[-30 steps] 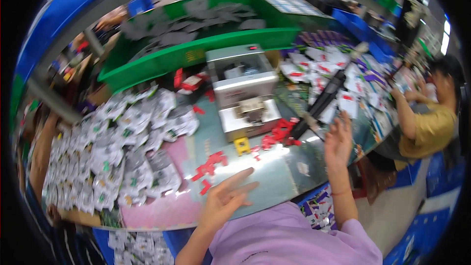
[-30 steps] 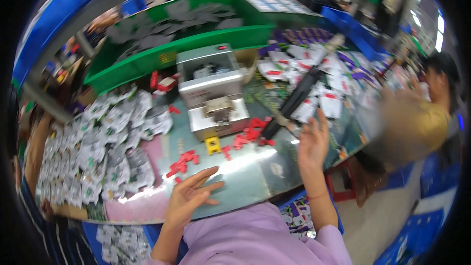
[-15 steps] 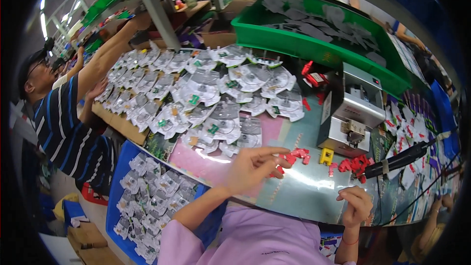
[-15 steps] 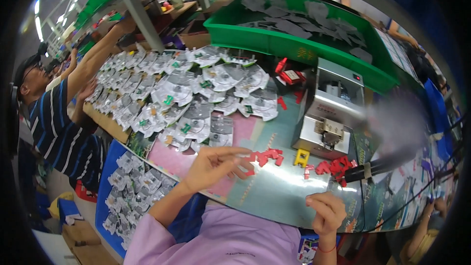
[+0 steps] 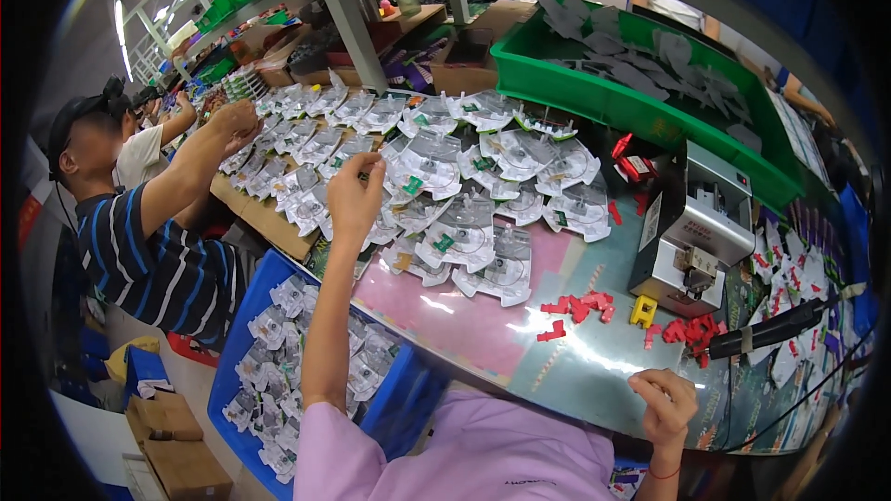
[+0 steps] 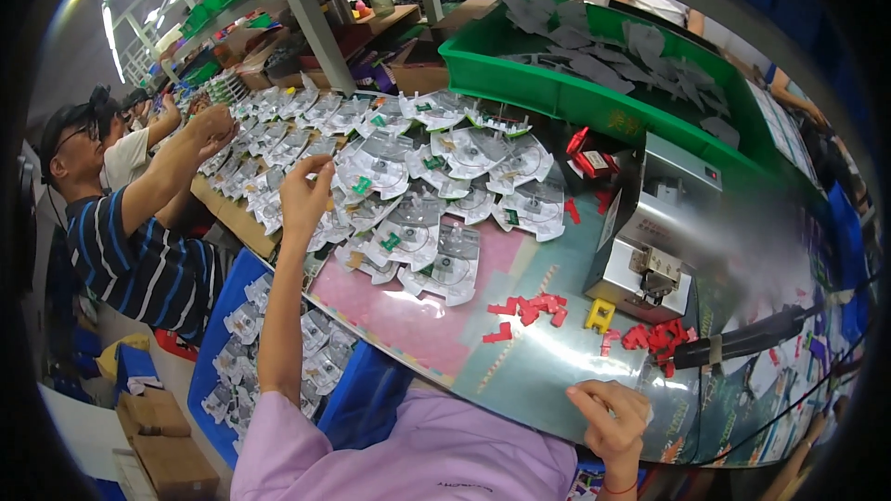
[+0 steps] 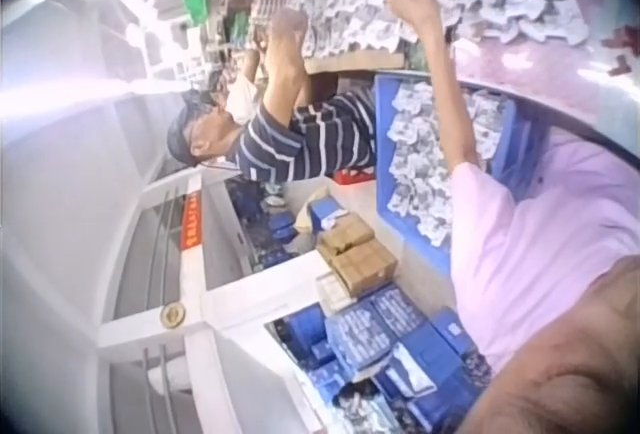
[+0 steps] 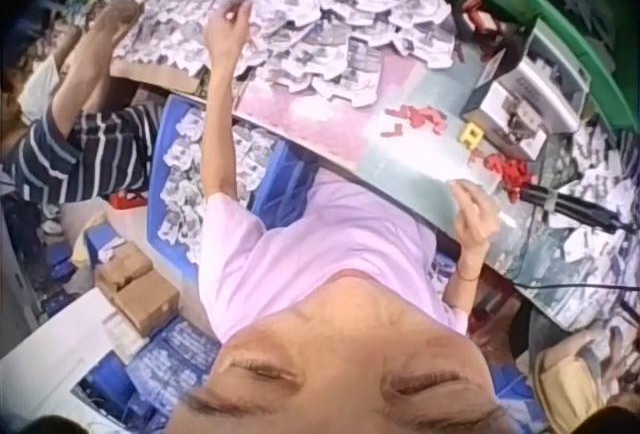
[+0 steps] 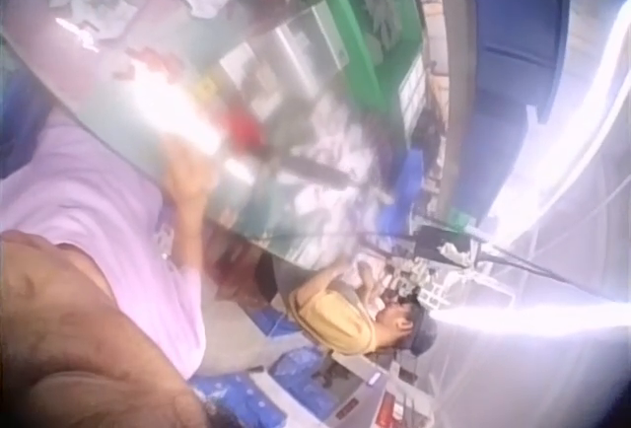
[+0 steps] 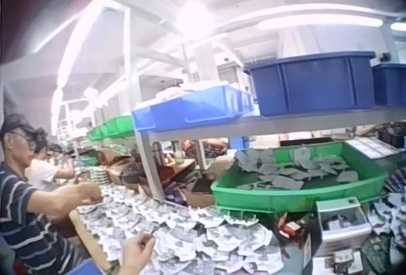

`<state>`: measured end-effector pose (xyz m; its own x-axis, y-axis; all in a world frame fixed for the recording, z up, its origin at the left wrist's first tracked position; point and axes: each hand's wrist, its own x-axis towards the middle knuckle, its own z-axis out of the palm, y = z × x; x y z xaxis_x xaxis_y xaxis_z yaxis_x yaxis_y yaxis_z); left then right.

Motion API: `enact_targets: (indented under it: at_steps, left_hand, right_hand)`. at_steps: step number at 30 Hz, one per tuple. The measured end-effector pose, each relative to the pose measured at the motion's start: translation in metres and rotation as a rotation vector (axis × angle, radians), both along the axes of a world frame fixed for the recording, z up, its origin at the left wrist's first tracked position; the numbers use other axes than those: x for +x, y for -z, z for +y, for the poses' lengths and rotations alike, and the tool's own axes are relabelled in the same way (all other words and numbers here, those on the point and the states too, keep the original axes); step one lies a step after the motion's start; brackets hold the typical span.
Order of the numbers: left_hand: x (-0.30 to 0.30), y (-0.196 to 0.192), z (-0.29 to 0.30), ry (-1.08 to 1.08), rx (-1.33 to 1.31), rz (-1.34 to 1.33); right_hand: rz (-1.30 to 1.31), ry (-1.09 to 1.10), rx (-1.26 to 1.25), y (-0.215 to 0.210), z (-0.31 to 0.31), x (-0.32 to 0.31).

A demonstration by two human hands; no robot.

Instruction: The person assembles small plastic parts and connectors by hand, using a press machine and an electric screwdriver.

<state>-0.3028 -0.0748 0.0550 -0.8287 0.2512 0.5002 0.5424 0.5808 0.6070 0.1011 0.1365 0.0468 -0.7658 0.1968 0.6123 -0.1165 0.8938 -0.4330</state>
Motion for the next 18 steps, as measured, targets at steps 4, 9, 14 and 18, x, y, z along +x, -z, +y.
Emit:
enact_targets:
  at_steps: [4, 9, 14, 18]
  left_hand:
    - [-0.002, 0.001, 0.008, -0.035, -0.201, -0.047]
    - [-0.025, 0.016, 0.005, -0.003, -0.058, -0.196]
    - [-0.020, 0.005, -0.010, -0.026, -0.015, -0.084]
    - [0.029, -0.027, -0.014, 0.126, 0.124, -0.194]
  right_hand:
    - [-0.053, 0.006, -0.012, -0.002, -0.005, -0.001]
    - [-0.058, 0.012, 0.015, -0.003, -0.009, -0.003]
    - [-0.032, -0.016, 0.025, -0.001, -0.012, -0.002]
    - [-0.029, -0.018, 0.011, -0.003, -0.010, -0.005]
